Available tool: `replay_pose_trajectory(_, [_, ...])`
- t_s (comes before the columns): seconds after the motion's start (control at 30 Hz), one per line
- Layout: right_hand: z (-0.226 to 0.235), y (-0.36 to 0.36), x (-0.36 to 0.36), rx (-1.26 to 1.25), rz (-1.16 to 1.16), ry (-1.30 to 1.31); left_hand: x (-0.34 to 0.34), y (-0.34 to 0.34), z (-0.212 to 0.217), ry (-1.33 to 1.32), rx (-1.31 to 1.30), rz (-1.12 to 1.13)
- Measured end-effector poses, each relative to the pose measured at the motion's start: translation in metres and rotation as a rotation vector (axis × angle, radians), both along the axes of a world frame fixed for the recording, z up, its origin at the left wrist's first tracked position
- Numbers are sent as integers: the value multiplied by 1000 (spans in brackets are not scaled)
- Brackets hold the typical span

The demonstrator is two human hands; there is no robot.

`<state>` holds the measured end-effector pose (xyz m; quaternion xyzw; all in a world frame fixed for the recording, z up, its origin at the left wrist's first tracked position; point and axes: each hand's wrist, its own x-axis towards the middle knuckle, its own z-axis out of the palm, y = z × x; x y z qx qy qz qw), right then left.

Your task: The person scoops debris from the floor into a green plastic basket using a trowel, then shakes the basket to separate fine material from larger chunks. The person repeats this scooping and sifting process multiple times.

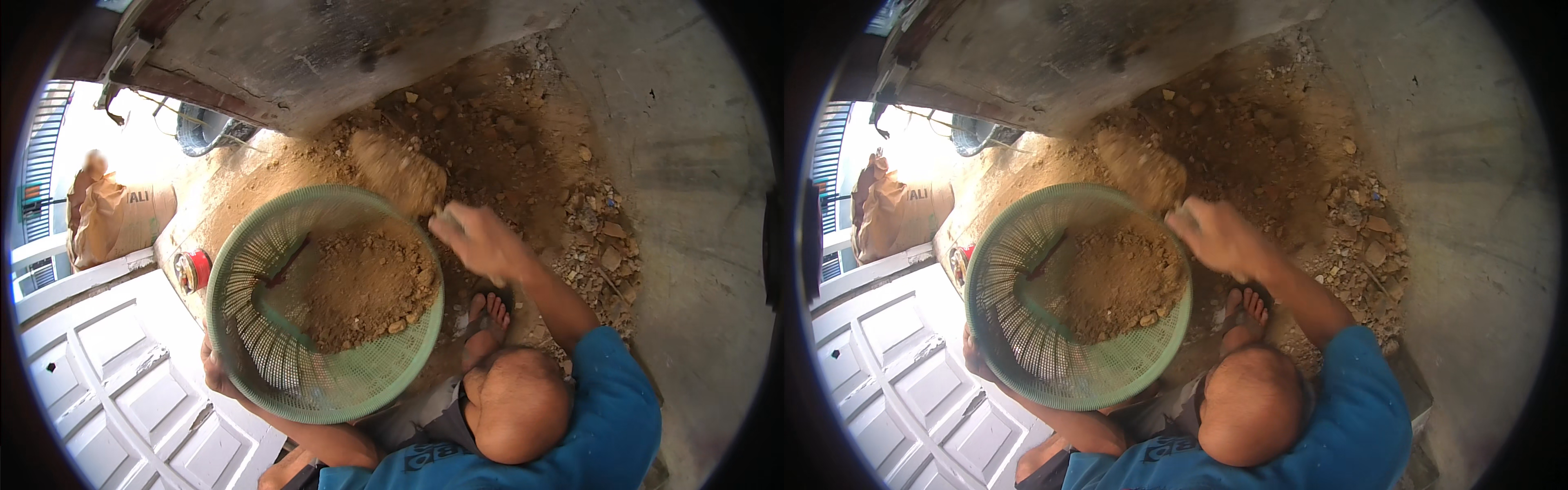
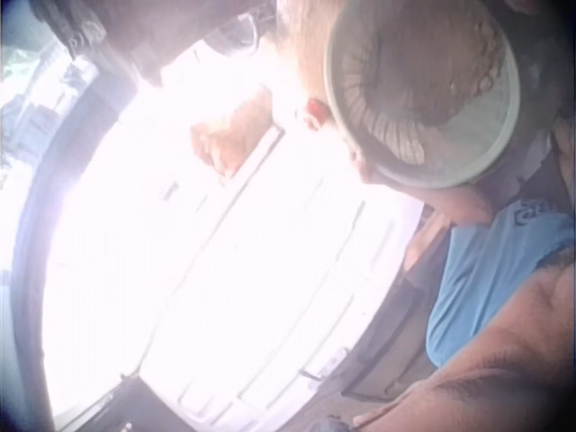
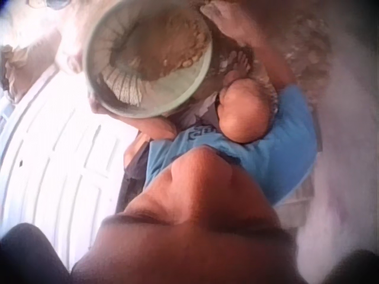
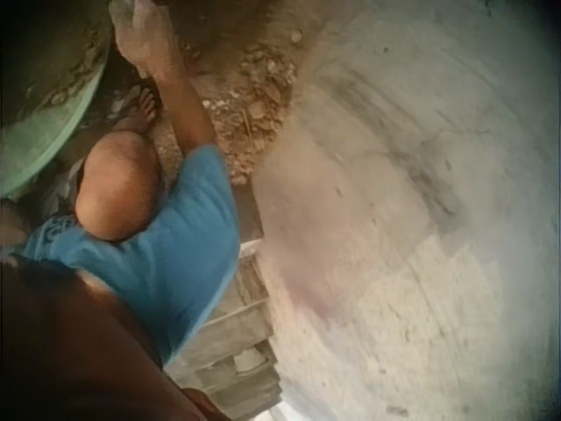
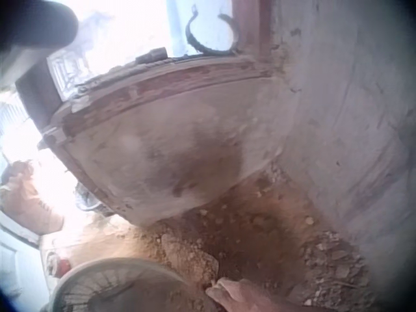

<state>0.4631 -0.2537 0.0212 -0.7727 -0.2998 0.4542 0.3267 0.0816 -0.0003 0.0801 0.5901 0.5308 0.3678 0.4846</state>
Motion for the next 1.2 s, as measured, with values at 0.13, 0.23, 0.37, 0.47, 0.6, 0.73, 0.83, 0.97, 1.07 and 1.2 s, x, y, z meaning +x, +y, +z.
replay_pose_trajectory(0.13, [47, -33, -40, 253, 267, -232, 5, -3, 2, -126, -46, 46])
replay_pose_trajectory(0.23, [20, -41, -31, 96, 60, -324, 2, -3, -1, -455, -80, -88])
replay_pose_trajectory(0.37, [-91, -31, 49, -142, -264, -411, -8, 0, -5, -474, -96, -130])
replay_pose_trajectory(0.47, [-171, -26, 79, -227, -262, -386, -13, 5, -6, -483, -105, -136])
replay_pose_trajectory(0.6, [-212, -36, 46, -135, -117, -278, -15, 9, -7, -472, -117, -144])
replay_pose_trajectory(0.73, [-194, -51, 15, -226, -144, 99, -18, 10, -12, -470, -124, -142])
replay_pose_trajectory(0.83, [-152, -53, 10, -134, -226, 312, -24, 13, -13, -444, -130, -140])
replay_pose_trajectory(0.97, [-67, -44, -9, -22, -188, 12, -26, 20, -8, -400, -143, -147])
replay_pose_trajectory(1.07, [-6, -48, -33, 268, -89, -204, -25, 23, 2, -284, -173, -185])
replay_pose_trajectory(1.2, [-2, -53, -31, 201, -37, -292, -20, 28, 25, -87, -119, -365])
